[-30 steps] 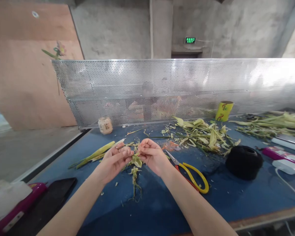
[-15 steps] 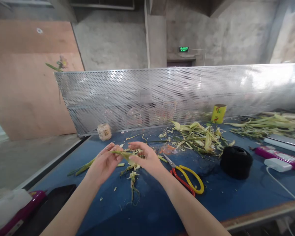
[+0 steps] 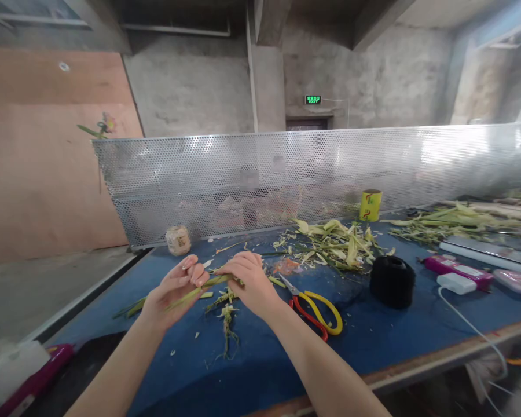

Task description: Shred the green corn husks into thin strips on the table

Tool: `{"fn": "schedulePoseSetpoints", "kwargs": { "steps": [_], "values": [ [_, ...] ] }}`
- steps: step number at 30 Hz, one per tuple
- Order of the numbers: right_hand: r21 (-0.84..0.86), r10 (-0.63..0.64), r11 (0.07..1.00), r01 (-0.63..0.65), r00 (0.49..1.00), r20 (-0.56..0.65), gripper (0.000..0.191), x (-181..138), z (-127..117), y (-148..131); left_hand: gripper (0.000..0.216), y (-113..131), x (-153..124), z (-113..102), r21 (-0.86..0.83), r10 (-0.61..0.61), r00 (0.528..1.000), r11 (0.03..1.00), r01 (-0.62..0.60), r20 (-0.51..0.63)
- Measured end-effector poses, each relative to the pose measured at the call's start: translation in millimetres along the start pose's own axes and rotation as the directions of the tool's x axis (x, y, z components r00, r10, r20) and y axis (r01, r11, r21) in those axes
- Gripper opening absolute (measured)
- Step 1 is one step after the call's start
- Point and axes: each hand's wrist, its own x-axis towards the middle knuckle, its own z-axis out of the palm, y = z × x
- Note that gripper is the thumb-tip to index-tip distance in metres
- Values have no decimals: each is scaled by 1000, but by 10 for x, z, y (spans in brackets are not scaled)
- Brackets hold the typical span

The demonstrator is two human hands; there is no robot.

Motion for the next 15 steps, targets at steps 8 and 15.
{"fn": "schedulePoseSetpoints", "kwargs": {
  "steps": [8, 15],
  "values": [
    [-450, -237, 842, 296, 954, 183, 17, -29, -85, 100, 20, -79, 110, -157, 362, -72, 970, 919, 155, -233],
    [-573, -320, 694, 437, 899, 299, 20, -41, -103, 107, 40, -243, 129, -201, 595, -86, 987, 790, 151, -136]
  ]
}}
